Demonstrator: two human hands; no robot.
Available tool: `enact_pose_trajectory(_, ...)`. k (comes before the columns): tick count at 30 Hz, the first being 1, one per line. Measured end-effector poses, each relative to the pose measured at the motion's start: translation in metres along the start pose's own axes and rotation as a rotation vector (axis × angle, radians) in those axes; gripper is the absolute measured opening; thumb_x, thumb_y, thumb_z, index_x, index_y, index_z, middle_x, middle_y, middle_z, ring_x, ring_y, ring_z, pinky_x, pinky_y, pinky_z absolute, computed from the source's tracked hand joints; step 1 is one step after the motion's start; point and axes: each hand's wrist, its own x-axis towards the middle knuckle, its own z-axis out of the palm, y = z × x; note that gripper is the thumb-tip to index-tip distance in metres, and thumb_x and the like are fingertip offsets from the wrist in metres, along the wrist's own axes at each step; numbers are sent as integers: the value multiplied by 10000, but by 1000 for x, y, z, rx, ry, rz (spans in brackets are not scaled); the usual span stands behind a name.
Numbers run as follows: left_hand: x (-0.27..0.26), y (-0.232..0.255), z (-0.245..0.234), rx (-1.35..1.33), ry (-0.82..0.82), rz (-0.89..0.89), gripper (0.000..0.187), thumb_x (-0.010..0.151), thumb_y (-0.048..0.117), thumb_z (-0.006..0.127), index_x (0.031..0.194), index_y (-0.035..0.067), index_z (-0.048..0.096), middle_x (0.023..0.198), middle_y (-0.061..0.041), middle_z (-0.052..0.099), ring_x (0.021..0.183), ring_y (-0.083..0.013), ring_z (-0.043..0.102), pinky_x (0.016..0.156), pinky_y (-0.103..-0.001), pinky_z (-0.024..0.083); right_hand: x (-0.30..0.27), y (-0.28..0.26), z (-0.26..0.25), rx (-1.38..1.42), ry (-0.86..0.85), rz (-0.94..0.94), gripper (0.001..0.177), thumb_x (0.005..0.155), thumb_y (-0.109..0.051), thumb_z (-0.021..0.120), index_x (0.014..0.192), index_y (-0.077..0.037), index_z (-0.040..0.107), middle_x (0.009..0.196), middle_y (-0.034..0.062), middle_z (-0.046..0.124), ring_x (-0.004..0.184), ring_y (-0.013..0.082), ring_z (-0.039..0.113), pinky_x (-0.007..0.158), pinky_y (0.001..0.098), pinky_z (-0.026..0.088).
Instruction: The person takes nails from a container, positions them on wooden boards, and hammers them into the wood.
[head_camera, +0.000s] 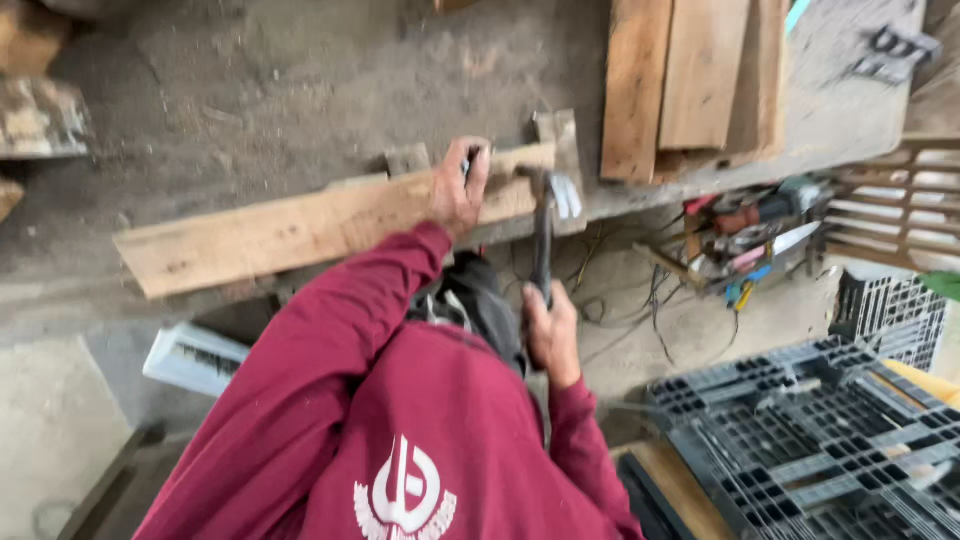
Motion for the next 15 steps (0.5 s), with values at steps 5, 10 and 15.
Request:
enact_pose_trajectory(5,8,-3,-2,-435,39,-400,319,1044,390,636,938,90,610,738,19,542,583,-76,487,463,-257,429,48,-14,-36,-298,166,-407,317,983,-247,751,1177,-14,659,829,46,653,743,96,575,656,274,515)
enact_pose_trajectory(10,-63,22,-31,-658,145,-697,379,1043,389,634,847,65,623,638,51,509,488,-38,448,417,-216,313,122,-21,-73,-539,142,-482,426,950,-243,762,1305,-47,630,928,116,725,810,195,699,757,354,561)
enact_pose_trajectory(15,-159,28,-44,-585,349,-738,286,1030,289,679,896,37,684,618,52,496,495,-28,424,437,-226,312,164,-20,-73,-685,44,-644,422,981,-237,780,1340,-75,626,1089,149,725,969,327,716,863,435,547)
